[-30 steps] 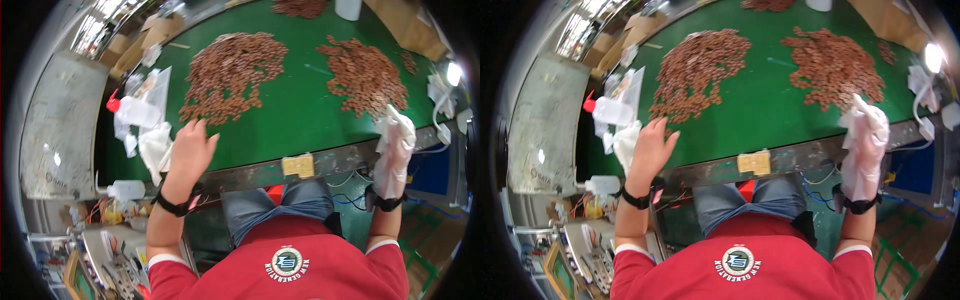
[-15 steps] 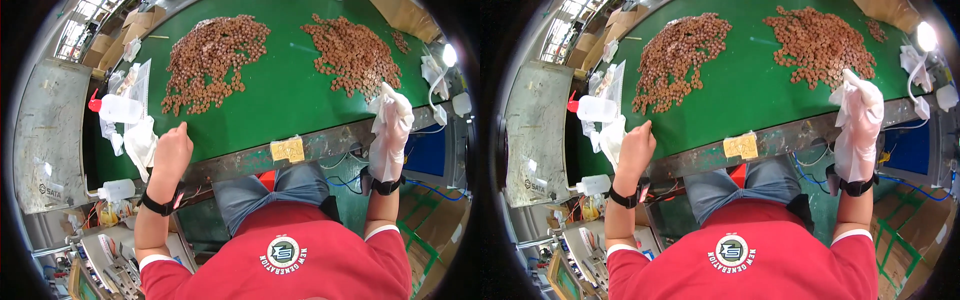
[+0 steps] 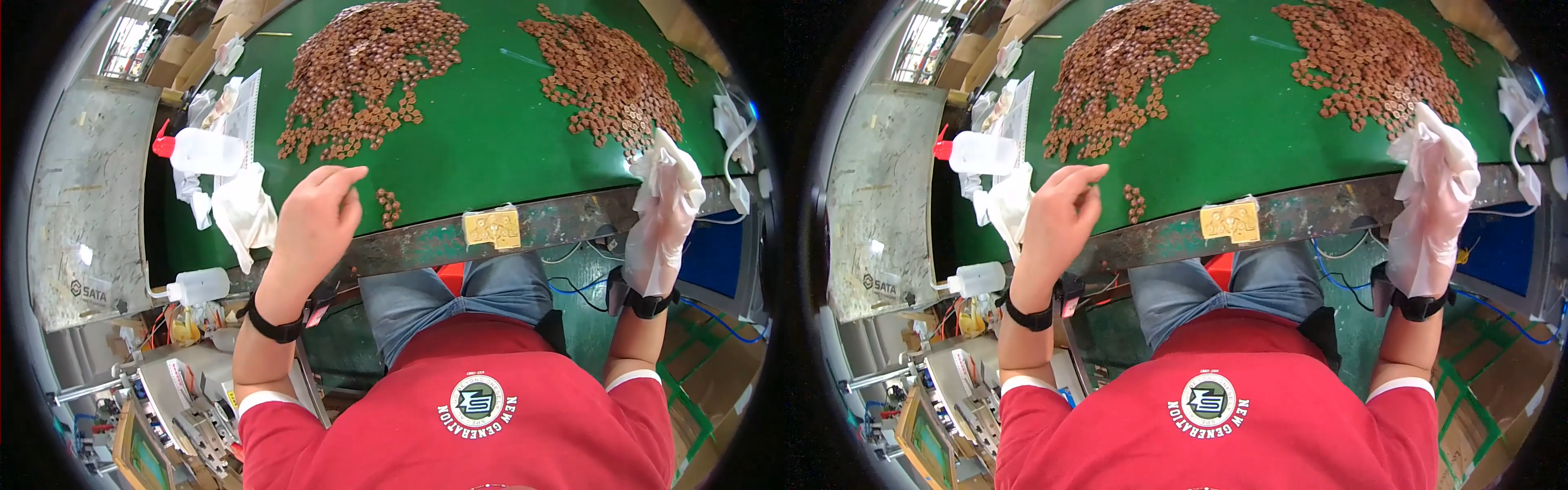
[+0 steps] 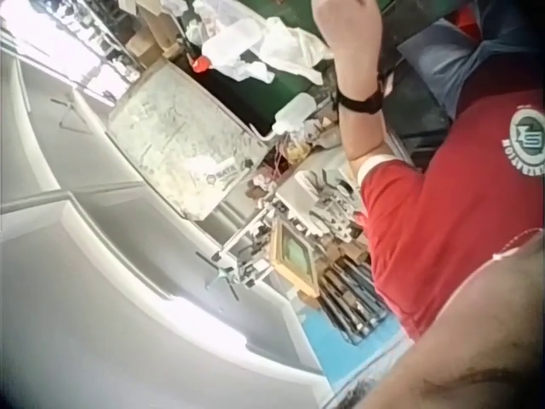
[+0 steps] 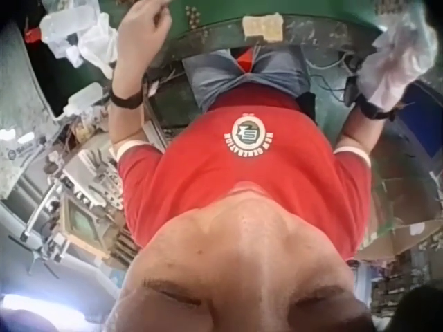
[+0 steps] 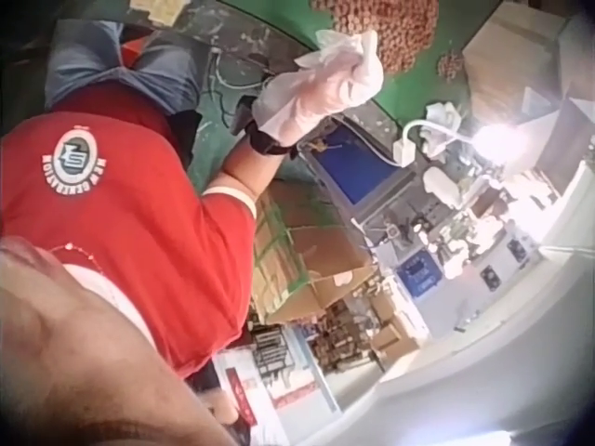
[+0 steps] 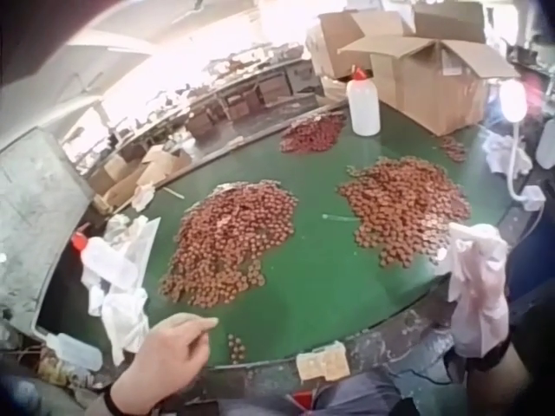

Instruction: The person wipes a small rectangular object with a cloth, then picks up small brown components one by one and places them onto the object. After assembling several pieces, they spray the cloth with a bottle and continue cleaning and arranging the components.

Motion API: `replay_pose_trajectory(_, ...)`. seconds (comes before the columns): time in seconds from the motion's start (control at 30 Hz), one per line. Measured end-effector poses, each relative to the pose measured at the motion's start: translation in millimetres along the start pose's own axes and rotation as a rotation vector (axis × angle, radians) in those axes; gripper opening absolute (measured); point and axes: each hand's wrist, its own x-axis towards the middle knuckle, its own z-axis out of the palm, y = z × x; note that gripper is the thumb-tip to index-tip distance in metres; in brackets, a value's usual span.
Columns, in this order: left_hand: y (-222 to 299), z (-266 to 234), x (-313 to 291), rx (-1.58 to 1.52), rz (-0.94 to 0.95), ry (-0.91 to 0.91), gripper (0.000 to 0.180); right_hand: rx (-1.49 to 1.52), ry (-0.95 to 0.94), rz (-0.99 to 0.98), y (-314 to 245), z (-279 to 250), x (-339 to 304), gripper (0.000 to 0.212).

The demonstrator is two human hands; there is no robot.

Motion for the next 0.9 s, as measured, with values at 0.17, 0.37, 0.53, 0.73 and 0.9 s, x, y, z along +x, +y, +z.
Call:
replay_pose_trajectory(0.17,-4.6,2.9,-2.2,0.156,0.214,-0.088,0.032,0.023,0.028,0.013,2.3,-0.3,0.6,0.041)
replay_pose_trajectory(0.37,-0.8,6.4,5.3,0.106,0.329,-0.303,0.037,0.011,0.028,0.048,0.5,-1.3,1.1,0.037)
replay_pose_trajectory(0.53,-14.3,6.2,9.6,0.112,0.234,-0.381,0.027,-0.079,-0.032,-0.023,2.4,-4.9,3.2,0.037)
replay_pose_trajectory(0.73,-21.9,1.0,11.4,-0.032,0.054,-0.47,0.018,-0.182,-0.11,-0.114,-9.1,-5.1,6.2,0.04)
replay_pose_trajectory(0.9,1.0,-6.6,10.6,-0.219,-0.15,-0.386,0.014,-0.216,-0.051,-0.154,-9.7,-1.2,5.1,0.031)
